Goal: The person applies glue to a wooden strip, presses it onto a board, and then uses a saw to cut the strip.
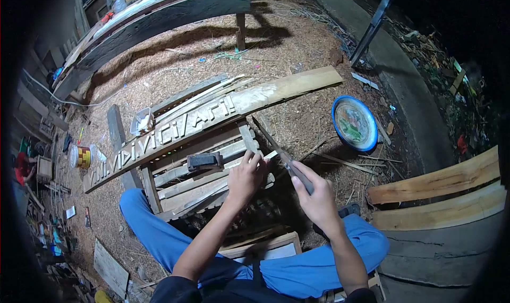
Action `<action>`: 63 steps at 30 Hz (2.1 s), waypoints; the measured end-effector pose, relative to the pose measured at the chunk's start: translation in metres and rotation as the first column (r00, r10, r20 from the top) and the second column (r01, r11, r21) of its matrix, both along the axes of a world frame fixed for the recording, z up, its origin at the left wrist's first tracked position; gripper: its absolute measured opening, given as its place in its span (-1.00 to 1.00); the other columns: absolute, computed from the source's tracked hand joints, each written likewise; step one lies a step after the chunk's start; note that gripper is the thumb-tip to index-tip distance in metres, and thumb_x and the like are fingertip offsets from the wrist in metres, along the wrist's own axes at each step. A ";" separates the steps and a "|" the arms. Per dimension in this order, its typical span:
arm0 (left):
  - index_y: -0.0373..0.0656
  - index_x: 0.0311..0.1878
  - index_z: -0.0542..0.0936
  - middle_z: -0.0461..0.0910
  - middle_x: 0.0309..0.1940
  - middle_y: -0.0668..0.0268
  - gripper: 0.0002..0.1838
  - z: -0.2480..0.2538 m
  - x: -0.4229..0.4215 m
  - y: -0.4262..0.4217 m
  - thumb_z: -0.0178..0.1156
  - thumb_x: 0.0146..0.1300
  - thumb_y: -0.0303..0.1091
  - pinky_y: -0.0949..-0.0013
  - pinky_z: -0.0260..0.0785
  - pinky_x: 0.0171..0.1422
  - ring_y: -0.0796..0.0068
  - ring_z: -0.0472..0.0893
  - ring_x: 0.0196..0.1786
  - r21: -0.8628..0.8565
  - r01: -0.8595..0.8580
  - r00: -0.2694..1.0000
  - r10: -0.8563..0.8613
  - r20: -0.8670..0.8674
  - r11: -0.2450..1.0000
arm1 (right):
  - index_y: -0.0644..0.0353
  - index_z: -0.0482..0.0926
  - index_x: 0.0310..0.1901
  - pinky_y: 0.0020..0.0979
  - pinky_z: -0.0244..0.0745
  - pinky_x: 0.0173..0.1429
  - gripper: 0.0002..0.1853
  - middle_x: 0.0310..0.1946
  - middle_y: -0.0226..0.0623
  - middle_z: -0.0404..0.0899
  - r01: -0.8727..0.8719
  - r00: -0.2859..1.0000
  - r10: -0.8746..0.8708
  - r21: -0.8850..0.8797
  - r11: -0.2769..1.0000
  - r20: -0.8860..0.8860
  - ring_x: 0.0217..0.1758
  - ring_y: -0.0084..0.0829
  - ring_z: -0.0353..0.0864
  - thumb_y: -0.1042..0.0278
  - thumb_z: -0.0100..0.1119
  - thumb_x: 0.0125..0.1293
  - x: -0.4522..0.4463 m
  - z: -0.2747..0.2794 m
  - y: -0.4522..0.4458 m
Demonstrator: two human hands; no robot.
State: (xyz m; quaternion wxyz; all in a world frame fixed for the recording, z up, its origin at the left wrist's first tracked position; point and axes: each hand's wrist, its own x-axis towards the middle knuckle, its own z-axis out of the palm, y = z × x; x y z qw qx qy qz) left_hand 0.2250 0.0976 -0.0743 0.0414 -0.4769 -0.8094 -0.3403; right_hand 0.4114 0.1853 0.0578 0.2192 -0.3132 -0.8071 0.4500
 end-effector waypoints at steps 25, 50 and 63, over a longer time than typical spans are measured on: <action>-0.01 -0.09 0.59 0.63 -0.13 0.19 -0.73 0.007 0.001 -0.001 0.29 0.48 -0.02 -0.05 0.50 -0.34 -0.09 0.72 -0.29 0.006 0.033 0.994 -0.033 0.104 0.999 | 0.27 0.62 0.31 -0.23 0.64 0.24 -0.63 0.10 0.10 0.75 -0.059 0.997 0.060 0.006 0.998 -0.042 0.19 -0.07 0.78 0.41 0.22 0.54 -0.009 -0.015 -0.001; 0.09 0.04 0.69 0.68 -0.04 0.25 -0.78 0.001 -0.001 -0.001 0.27 0.50 -0.07 0.01 0.56 -0.35 -0.01 0.75 -0.34 -0.049 -0.012 0.999 0.014 0.049 0.999 | 0.33 0.65 0.29 -0.34 0.60 0.30 -0.63 0.13 -0.01 0.78 -0.036 0.999 0.038 -0.073 0.997 0.022 0.21 -0.35 0.77 0.40 0.26 0.54 0.011 0.019 -0.005; 0.11 0.03 0.68 0.67 0.01 0.27 -0.80 -0.001 -0.001 -0.001 0.25 0.50 -0.07 0.00 0.55 -0.35 -0.01 0.75 -0.34 -0.086 -0.014 1.000 0.017 0.025 0.996 | 0.40 0.62 0.30 -0.33 0.59 0.34 -0.62 0.15 -0.02 0.77 -0.006 0.999 0.001 -0.144 0.990 -0.035 0.23 -0.34 0.76 0.43 0.25 0.53 0.000 -0.013 0.003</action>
